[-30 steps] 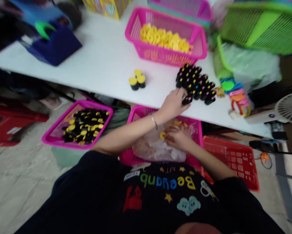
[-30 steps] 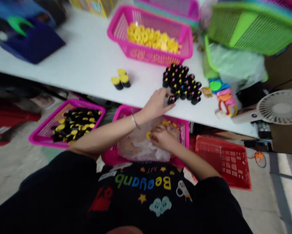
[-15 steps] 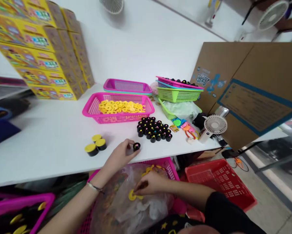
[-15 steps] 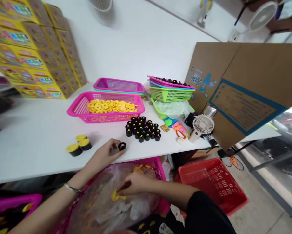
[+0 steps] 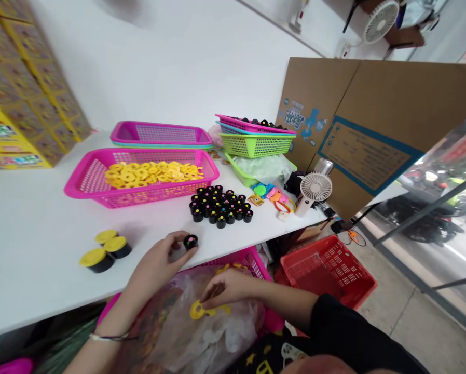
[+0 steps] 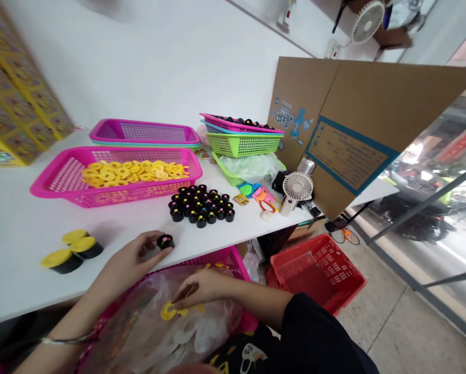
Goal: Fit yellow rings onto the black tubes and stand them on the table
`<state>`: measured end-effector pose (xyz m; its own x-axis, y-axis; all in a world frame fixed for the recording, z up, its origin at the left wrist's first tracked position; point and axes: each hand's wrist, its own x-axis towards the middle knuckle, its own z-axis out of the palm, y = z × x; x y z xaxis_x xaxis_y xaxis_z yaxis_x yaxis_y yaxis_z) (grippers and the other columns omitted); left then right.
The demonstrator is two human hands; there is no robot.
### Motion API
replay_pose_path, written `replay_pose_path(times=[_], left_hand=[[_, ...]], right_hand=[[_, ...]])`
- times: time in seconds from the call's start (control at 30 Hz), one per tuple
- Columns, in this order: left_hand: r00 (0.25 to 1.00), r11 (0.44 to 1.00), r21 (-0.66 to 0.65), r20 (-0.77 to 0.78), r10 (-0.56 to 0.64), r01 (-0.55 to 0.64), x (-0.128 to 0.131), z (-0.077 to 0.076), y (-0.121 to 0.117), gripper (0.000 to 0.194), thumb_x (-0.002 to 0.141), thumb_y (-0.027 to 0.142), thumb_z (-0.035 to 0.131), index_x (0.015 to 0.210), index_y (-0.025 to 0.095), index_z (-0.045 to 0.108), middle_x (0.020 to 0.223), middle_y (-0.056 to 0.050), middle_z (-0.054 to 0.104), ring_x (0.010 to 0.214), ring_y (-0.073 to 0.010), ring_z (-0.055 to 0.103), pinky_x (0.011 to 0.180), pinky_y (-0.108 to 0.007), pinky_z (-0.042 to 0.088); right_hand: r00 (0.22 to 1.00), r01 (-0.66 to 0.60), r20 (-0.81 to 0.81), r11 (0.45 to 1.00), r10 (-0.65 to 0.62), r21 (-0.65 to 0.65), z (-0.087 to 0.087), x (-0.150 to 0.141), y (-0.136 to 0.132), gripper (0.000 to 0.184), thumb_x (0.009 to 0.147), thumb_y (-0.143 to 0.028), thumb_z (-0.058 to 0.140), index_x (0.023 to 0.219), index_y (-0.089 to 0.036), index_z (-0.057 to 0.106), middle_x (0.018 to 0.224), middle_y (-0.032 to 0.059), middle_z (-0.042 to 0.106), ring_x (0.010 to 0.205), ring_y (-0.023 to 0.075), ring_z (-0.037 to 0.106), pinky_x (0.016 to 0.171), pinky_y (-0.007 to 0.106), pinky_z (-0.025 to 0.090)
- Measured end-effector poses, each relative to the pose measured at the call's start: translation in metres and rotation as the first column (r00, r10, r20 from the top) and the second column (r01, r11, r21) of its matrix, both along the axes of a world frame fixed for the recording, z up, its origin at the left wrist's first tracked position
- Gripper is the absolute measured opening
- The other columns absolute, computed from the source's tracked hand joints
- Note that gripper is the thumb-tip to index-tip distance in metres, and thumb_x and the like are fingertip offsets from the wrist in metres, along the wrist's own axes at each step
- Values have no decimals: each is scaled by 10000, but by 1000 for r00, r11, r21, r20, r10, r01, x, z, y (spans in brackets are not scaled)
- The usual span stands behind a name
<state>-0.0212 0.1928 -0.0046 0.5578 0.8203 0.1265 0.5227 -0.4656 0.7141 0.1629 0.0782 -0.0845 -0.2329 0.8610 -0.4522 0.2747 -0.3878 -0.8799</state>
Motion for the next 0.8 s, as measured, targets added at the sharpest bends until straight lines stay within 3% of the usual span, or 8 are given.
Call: replay_pose_path(times=[0.1,0.27,0.4,0.63,0.73,0.8], left_hand=[[1000,1000,7,-4,-4,4,-2,-3,3,681,776,754,556,1144,187,630,1040,-149,753,973,-343,716,883,-436,569],[1000,1000,1,-11,7,-7,-3,-3,4,692,756,767,558,1130,190,634,1038,-152,762,973,-351,721,890,-442,577],[1000,1000,-6,-22,9,-9,-3,-1,2,688,757,764,564,1140,197,632,1076,-153,764,1016,-369,725,910,-455,577],[999,1000,-1,-53,14,-14,-5,1,1,683,771,760,558,1162,205,630,1049,-141,751,991,-379,727,893,-473,575],[999,1000,10,-48,17,-17,-5,1,0,647,782,751,572,1149,222,631,1013,-121,747,951,-365,721,857,-457,572],[998,1000,16,-51,22,-22,-5,2,-2,628,788,737,583,1150,226,632,1017,-114,745,942,-350,712,857,-445,567]], right_hand=[[998,35,-57,998,-33,43,18,7,-18,232,765,-301,924,950,-187,841,921,2,801,867,120,721,838,207,549],[984,68,-162,995,-79,-69,28,9,-19,178,793,-236,907,925,-176,805,818,-32,735,717,79,655,774,195,556],[977,51,-201,996,-66,-78,29,9,-16,163,792,-217,908,894,-171,790,795,-44,726,704,75,655,783,203,557],[944,47,-316,989,-89,-137,20,10,-14,562,531,-366,1063,981,-164,793,884,-18,767,739,113,715,808,261,590],[908,103,-399,991,-127,-81,24,17,-20,680,529,-443,1052,1105,-168,818,947,5,793,807,133,745,849,290,609],[913,202,-366,979,-181,19,35,31,-28,674,566,-472,1031,1143,-180,840,998,20,820,867,139,756,917,300,608]])
